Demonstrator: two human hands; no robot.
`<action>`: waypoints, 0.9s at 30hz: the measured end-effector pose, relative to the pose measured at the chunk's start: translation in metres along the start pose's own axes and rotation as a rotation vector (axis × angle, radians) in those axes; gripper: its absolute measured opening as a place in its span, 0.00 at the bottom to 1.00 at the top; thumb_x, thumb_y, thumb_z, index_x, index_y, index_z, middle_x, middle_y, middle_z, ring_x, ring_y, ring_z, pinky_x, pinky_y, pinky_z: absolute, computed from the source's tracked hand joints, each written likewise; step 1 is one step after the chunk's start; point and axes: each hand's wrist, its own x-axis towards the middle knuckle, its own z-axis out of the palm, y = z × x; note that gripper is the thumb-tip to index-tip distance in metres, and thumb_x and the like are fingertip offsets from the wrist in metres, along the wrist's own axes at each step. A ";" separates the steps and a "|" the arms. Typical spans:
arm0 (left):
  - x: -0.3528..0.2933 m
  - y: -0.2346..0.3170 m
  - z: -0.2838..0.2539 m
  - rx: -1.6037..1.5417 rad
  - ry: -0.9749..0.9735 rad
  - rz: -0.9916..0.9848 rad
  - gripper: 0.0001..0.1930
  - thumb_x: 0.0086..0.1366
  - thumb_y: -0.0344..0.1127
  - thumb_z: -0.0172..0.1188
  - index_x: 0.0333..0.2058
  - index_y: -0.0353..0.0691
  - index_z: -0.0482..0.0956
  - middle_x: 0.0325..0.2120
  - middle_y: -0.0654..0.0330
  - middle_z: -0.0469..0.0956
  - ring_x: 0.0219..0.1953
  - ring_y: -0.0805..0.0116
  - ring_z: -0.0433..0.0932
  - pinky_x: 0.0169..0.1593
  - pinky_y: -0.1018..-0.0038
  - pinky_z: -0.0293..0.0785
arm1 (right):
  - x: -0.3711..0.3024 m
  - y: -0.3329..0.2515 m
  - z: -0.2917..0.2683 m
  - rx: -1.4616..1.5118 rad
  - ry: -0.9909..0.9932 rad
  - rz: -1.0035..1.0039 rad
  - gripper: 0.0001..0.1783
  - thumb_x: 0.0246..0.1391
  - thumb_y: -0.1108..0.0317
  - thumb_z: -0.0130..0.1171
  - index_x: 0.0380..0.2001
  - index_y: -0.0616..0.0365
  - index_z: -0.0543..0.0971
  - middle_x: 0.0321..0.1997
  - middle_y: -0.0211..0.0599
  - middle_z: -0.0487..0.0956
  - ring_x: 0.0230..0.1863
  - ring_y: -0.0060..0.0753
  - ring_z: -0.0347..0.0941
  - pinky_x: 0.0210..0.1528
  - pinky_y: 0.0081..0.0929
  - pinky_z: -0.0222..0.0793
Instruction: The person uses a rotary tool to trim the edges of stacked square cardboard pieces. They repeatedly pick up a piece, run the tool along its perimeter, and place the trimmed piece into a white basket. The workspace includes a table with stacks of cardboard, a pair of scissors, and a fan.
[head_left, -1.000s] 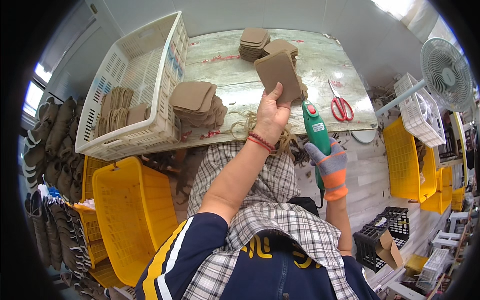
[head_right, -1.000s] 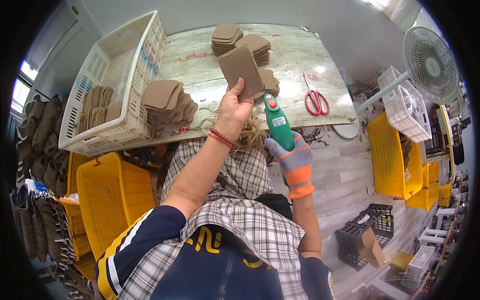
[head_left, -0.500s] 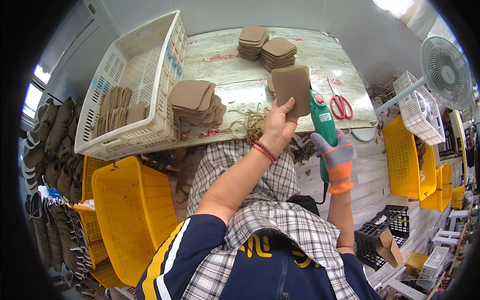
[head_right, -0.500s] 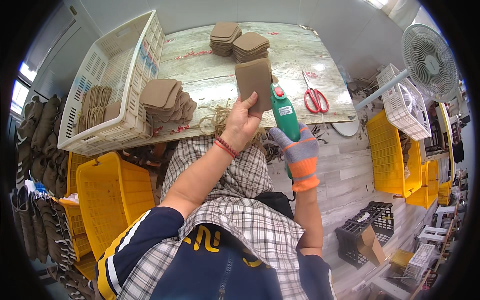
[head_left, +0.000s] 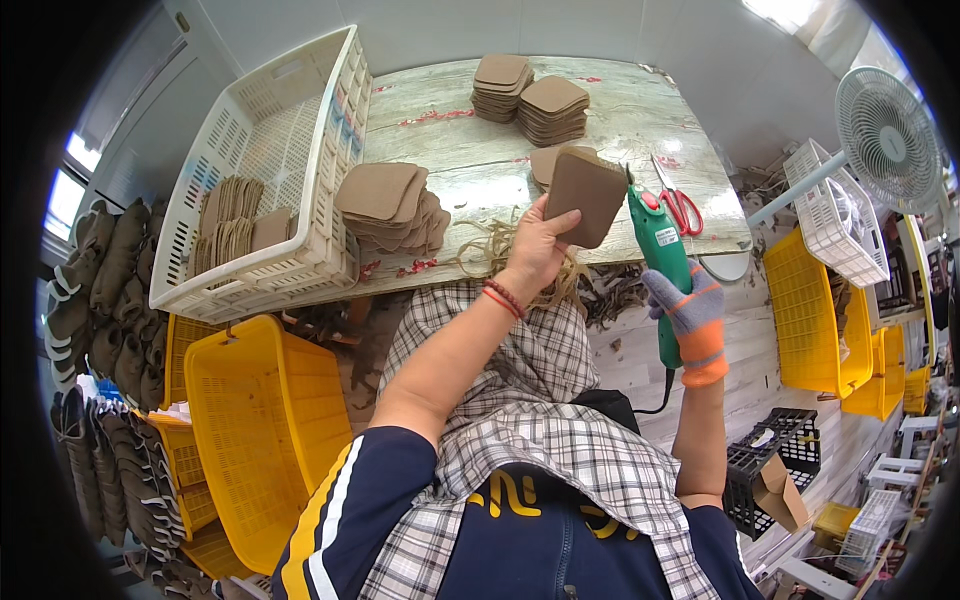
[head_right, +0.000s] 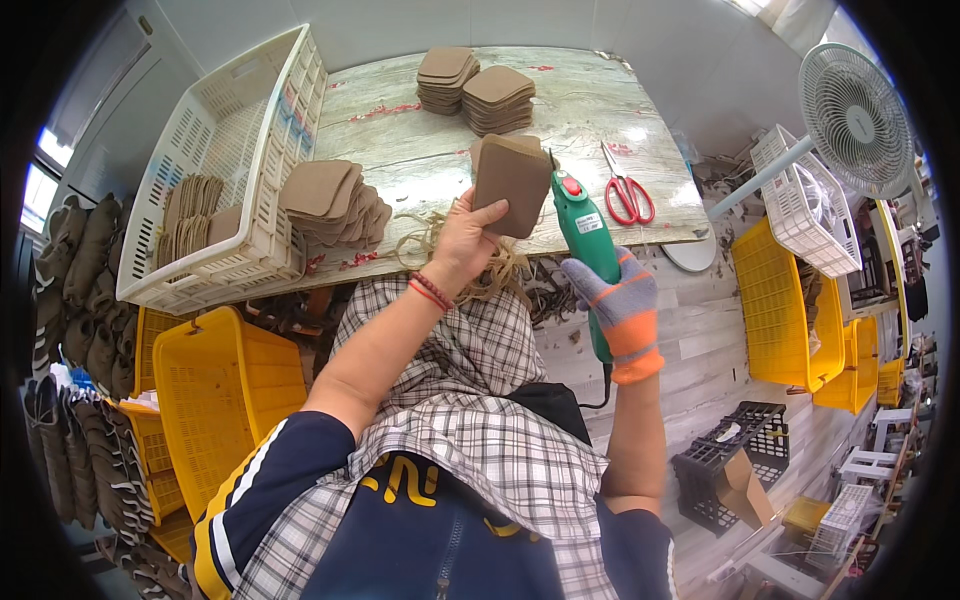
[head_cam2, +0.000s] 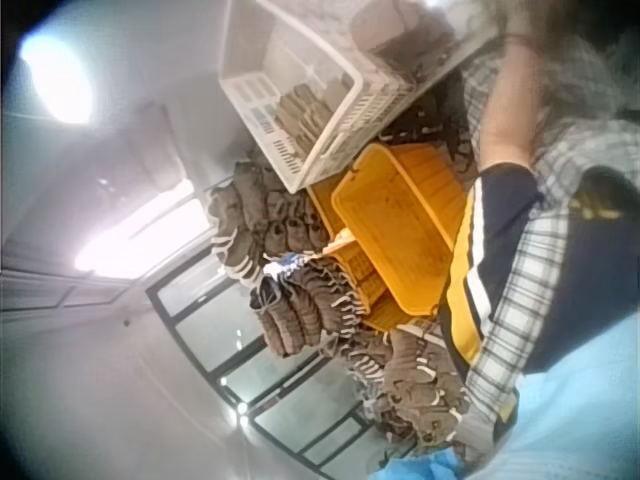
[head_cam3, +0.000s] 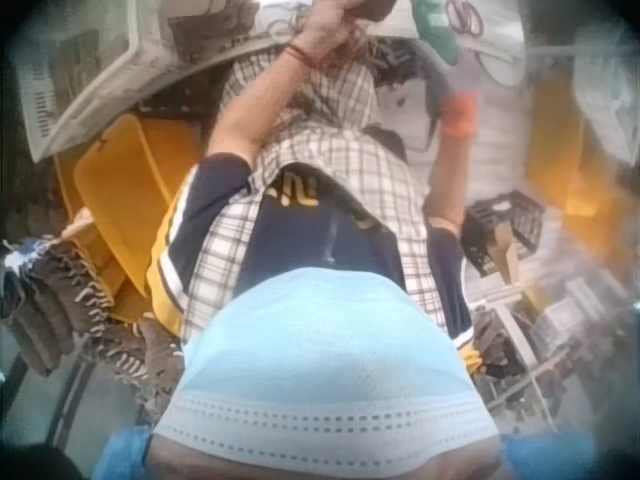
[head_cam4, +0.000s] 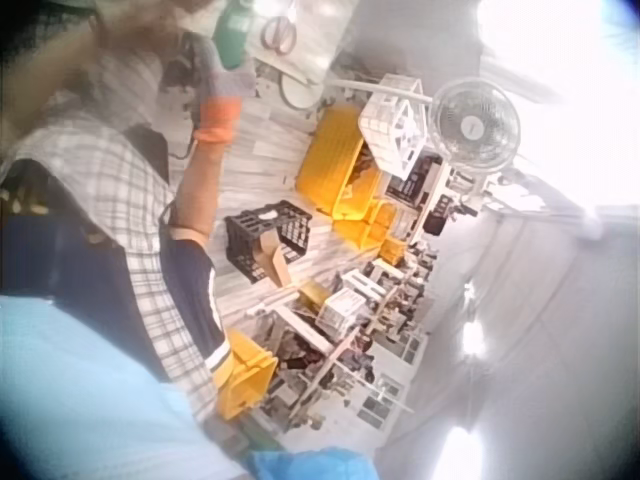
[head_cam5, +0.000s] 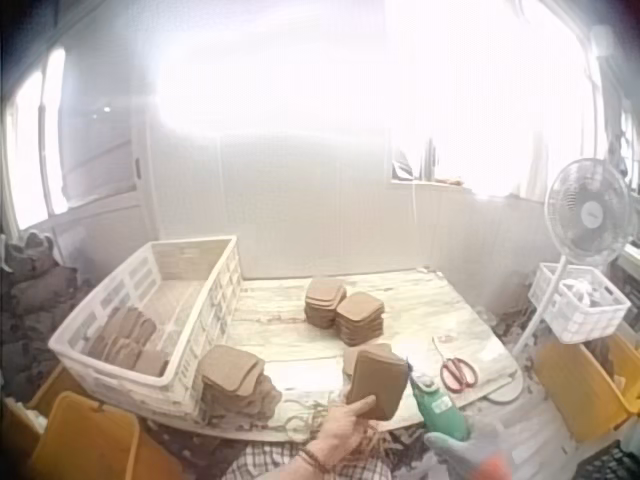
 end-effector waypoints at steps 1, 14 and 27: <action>0.002 0.006 -0.004 0.052 -0.012 0.001 0.16 0.58 0.19 0.58 0.46 0.36 0.74 0.40 0.59 0.79 0.41 0.70 0.78 0.46 0.74 0.76 | -0.003 -0.002 -0.003 -0.004 -0.019 0.014 0.15 0.47 0.65 0.67 0.32 0.62 0.75 0.20 0.29 0.73 0.18 0.18 0.68 0.21 0.17 0.64; 0.000 0.063 -0.021 0.661 -0.103 -0.159 0.16 0.53 0.19 0.59 0.42 0.34 0.78 0.34 0.63 0.80 0.34 0.78 0.76 0.43 0.79 0.72 | -0.020 0.028 -0.014 -0.276 -0.098 -0.069 0.26 0.41 0.57 0.72 0.38 0.64 0.75 0.21 0.30 0.76 0.18 0.16 0.69 0.21 0.18 0.66; -0.019 0.061 -0.028 0.812 -0.134 -0.307 0.16 0.54 0.19 0.58 0.43 0.34 0.75 0.34 0.64 0.78 0.36 0.77 0.75 0.42 0.79 0.72 | -0.015 0.021 0.001 -0.076 -0.156 0.113 0.23 0.43 0.61 0.71 0.37 0.63 0.74 0.19 0.27 0.73 0.16 0.15 0.66 0.18 0.16 0.62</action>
